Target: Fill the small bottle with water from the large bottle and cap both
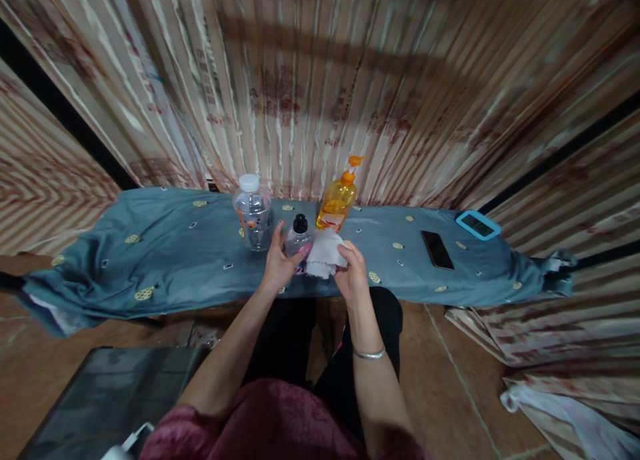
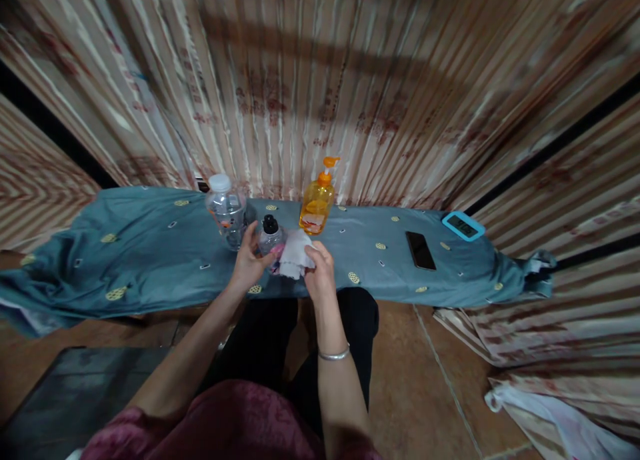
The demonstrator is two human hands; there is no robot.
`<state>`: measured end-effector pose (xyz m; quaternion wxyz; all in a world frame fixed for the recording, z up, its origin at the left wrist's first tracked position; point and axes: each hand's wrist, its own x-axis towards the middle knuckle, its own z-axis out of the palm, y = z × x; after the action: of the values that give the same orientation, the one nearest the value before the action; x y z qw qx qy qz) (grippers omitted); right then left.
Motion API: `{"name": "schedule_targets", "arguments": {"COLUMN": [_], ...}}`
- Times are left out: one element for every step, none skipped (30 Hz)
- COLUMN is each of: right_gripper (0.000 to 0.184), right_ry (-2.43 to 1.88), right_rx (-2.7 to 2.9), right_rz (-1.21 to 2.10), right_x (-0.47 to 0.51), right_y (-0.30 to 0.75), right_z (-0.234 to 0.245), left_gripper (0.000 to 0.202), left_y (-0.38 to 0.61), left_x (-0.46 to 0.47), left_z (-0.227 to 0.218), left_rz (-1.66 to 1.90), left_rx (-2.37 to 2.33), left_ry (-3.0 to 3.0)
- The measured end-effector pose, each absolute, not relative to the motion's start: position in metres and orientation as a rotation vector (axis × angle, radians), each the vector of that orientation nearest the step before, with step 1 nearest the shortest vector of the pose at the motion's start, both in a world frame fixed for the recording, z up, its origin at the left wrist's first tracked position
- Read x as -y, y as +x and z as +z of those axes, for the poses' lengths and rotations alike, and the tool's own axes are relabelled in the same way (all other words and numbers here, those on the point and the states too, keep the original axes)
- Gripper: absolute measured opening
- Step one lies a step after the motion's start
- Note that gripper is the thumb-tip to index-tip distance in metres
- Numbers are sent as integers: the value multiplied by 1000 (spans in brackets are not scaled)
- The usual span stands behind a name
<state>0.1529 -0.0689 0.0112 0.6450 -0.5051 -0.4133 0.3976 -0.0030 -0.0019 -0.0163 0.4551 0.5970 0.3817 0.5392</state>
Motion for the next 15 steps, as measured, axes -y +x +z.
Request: {"name": "schedule_targets", "arguments": {"right_gripper": [35, 36, 37, 41, 45, 48, 50, 51, 50, 49, 49, 48, 47, 47, 48], "right_ry": [-1154, -1160, -1171, -1187, -1213, -1245, -1277, -1306, -1331, -1349, -1361, -1369, -1373, -1376, -1379], "right_rx": [978, 1018, 1057, 1093, 1124, 1148, 1165, 1176, 1182, 1185, 1188, 1192, 1200, 1208, 1217], "right_rz": [880, 846, 801, 747, 694, 647, 606, 574, 551, 537, 533, 535, 540, 543, 541], "right_x": [66, 62, 59, 56, 54, 52, 49, 47, 45, 42, 40, 39, 38, 39, 41], "right_y": [147, 139, 131, 123, 116, 110, 106, 104, 103, 104, 106, 108, 110, 111, 110], "right_z": [18, 23, 27, 30, 31, 30, 29, 26, 24, 22, 20, 19, 19, 20, 21], "left_gripper": [96, 95, 94, 93, 92, 91, 90, 89, 89, 89, 89, 89, 89, 89, 89], "left_y": [1, 3, 4, 5, 4, 4, 3, 3, 2, 2, 2, 3, 3, 4, 5], "left_x": [2, 2, 3, 3, 4, 4, 5, 5, 5, 5, 4, 4, 4, 4, 5], "left_z": [-18, -19, -20, -22, -22, -23, -24, -25, -25, -26, -27, -27, -28, -29, -30], "left_rz": [1331, 1328, 1321, 1311, 1298, 1284, 1272, 1261, 1255, 1254, 1256, 1261, 1268, 1278, 1291], "left_rx": [-954, -966, -976, -986, -998, -1013, -1029, -1044, -1057, -1065, -1068, -1067, -1064, -1060, -1054], "left_ry": [1477, 1486, 1500, 1517, 1535, 1550, 1560, 1565, 1567, 1569, 1574, 1583, 1596, 1612, 1629]}}
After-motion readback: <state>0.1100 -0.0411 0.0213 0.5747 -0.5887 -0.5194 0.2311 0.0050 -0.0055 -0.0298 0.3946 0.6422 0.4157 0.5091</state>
